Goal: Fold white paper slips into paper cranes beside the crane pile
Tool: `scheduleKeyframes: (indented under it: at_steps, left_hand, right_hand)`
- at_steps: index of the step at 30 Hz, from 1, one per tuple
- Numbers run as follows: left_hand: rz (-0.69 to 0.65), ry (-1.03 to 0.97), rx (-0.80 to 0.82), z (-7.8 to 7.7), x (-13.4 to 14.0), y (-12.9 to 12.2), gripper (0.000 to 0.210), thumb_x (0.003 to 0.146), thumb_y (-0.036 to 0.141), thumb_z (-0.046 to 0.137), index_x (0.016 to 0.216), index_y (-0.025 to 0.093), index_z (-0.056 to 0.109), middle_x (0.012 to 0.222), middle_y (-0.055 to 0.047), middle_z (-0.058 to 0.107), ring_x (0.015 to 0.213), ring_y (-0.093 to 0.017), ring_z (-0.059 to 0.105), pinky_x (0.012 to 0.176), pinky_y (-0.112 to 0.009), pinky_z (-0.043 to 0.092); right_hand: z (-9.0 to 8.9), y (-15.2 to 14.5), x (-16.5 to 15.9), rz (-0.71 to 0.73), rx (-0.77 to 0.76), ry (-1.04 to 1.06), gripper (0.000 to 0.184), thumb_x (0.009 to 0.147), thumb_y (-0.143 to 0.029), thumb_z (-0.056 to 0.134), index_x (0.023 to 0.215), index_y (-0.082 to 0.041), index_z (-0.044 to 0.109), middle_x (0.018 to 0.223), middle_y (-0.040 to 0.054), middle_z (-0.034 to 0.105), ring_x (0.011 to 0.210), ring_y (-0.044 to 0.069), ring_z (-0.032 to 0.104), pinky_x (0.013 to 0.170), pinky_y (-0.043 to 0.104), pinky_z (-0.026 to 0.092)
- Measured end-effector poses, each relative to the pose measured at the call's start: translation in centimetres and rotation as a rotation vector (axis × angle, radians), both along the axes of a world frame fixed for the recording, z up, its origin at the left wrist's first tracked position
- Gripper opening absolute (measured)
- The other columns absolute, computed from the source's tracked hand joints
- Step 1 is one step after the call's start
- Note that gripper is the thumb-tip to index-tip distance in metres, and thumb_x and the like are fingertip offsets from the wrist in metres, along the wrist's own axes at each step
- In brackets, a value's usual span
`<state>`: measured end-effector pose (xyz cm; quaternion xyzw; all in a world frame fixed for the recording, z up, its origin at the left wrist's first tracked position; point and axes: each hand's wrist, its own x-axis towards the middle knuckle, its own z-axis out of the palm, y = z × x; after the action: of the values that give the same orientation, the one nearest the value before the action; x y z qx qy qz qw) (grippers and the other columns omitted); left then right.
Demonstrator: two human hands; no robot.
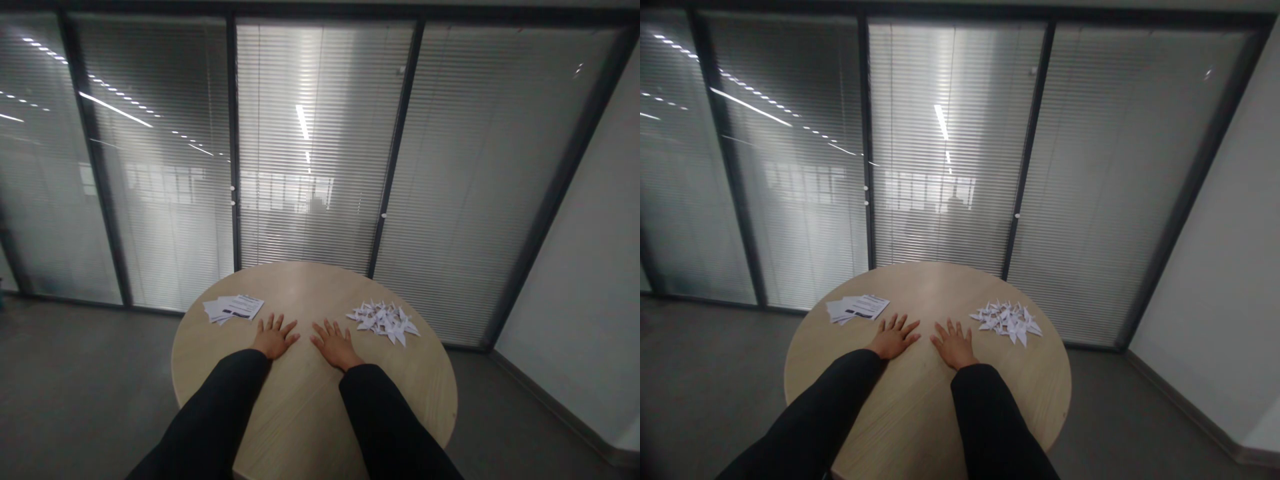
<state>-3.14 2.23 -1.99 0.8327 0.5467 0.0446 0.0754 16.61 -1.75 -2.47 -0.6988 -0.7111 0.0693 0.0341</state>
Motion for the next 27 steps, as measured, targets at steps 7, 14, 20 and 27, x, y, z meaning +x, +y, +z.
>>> scheduleKeyframes:
  at_steps: [7, 14, 20, 27]
  left_hand:
    - [-0.001, 0.0, 0.003, -0.1, -0.03, 0.08, 0.067, 0.085, 0.069, 0.013, 0.144, 0.04, 0.025, 0.155, -0.004, 0.015, 0.142, -0.033, 0.006, 0.109, -0.059, 0.006]
    - [-0.008, -0.005, 0.005, -0.1, -0.06, 0.13, 0.067, 0.084, 0.07, 0.013, 0.144, 0.04, 0.024, 0.155, -0.006, 0.016, 0.142, -0.033, 0.006, 0.108, -0.06, 0.007]
    - [-0.005, 0.002, 0.002, 0.01, -0.03, 0.03, 0.067, 0.085, 0.069, 0.013, 0.144, 0.04, 0.025, 0.155, -0.005, 0.015, 0.142, -0.033, 0.006, 0.109, -0.059, 0.007]
    - [-0.004, -0.009, 0.003, -0.06, -0.02, 0.08, 0.067, 0.085, 0.069, 0.014, 0.144, 0.04, 0.025, 0.155, -0.006, 0.016, 0.142, -0.033, 0.006, 0.108, -0.059, 0.006]
  right_hand:
    - [-0.24, 0.18, 0.13, 0.015, 0.024, 0.005, 0.059, 0.092, -0.06, 0.016, 0.146, -0.036, 0.018, 0.156, 0.0042, 0.011, 0.142, 0.032, 0.009, 0.108, 0.059, 0.008]
    - [-0.28, 0.19, 0.06, 0.006, 0.018, -0.004, 0.059, 0.092, -0.06, 0.015, 0.146, -0.037, 0.017, 0.157, 0.0039, 0.01, 0.142, 0.031, 0.008, 0.108, 0.058, 0.007]
    - [-0.32, 0.18, 0.14, 0.016, 0.033, -0.001, 0.058, 0.092, -0.059, 0.016, 0.146, -0.036, 0.018, 0.156, 0.0041, 0.011, 0.142, 0.032, 0.009, 0.108, 0.059, 0.008]
    - [-0.25, 0.21, 0.14, 0.019, 0.036, 0.005, 0.058, 0.092, -0.059, 0.018, 0.146, -0.037, 0.019, 0.156, 0.0044, 0.012, 0.142, 0.033, 0.01, 0.108, 0.059, 0.008]
